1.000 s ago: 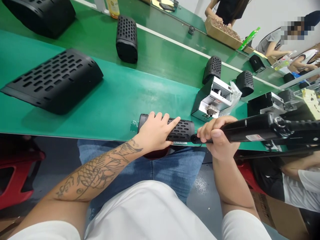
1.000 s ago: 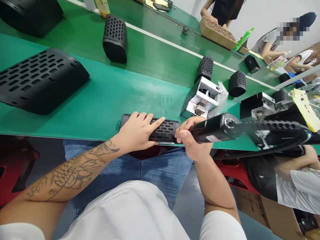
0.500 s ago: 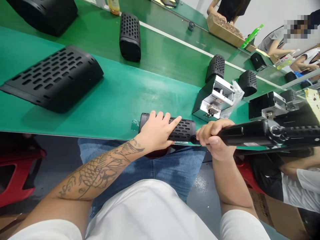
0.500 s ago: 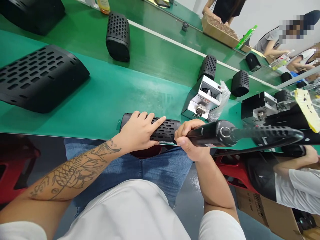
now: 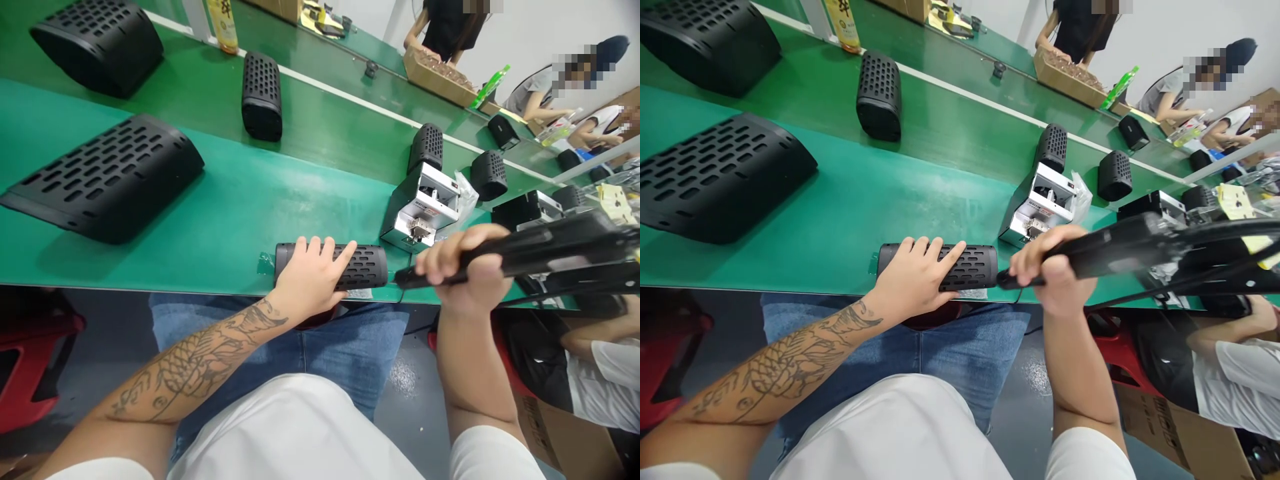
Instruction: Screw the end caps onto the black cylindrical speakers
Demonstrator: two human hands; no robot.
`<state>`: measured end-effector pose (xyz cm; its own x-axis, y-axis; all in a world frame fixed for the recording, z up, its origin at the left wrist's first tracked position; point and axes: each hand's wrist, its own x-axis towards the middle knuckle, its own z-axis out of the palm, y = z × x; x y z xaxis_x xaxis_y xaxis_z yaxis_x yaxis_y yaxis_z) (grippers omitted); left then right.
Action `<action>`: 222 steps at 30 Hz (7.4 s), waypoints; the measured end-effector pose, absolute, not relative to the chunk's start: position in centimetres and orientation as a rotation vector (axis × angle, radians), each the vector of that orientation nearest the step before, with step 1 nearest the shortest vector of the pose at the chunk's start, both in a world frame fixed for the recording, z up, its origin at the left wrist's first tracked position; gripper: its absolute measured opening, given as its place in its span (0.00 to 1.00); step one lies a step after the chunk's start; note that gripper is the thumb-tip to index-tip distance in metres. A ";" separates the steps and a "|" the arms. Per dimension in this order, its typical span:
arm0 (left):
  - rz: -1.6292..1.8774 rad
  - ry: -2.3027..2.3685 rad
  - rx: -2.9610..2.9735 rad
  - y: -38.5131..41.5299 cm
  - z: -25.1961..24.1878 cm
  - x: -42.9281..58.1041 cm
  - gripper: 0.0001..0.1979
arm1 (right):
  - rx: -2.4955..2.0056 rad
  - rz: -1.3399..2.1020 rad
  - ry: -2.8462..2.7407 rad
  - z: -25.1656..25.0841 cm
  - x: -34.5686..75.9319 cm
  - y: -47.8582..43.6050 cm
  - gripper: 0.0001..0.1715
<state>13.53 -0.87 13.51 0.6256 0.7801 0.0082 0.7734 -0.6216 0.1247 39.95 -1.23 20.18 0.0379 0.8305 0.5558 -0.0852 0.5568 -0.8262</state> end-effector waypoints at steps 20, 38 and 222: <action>0.995 0.958 1.973 1.0 0.3 1.8 0.75 | -0.770 0.406 -1.136 20.3 42.0 2.4 0.34; 1.060 0.909 1.968 0.8 -0.7 2.8 0.67 | -1.023 0.174 -1.116 16.0 47.3 7.6 0.35; 1.443 1.369 1.715 10.0 1.6 6.8 0.59 | -0.996 0.225 -1.151 21.3 43.0 5.1 0.37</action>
<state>6.81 10.01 1.57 -0.0727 0.9075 0.4138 0.3661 -0.3617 0.8574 42.97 5.13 21.27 0.4376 0.6148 0.6561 0.3226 0.5738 -0.7528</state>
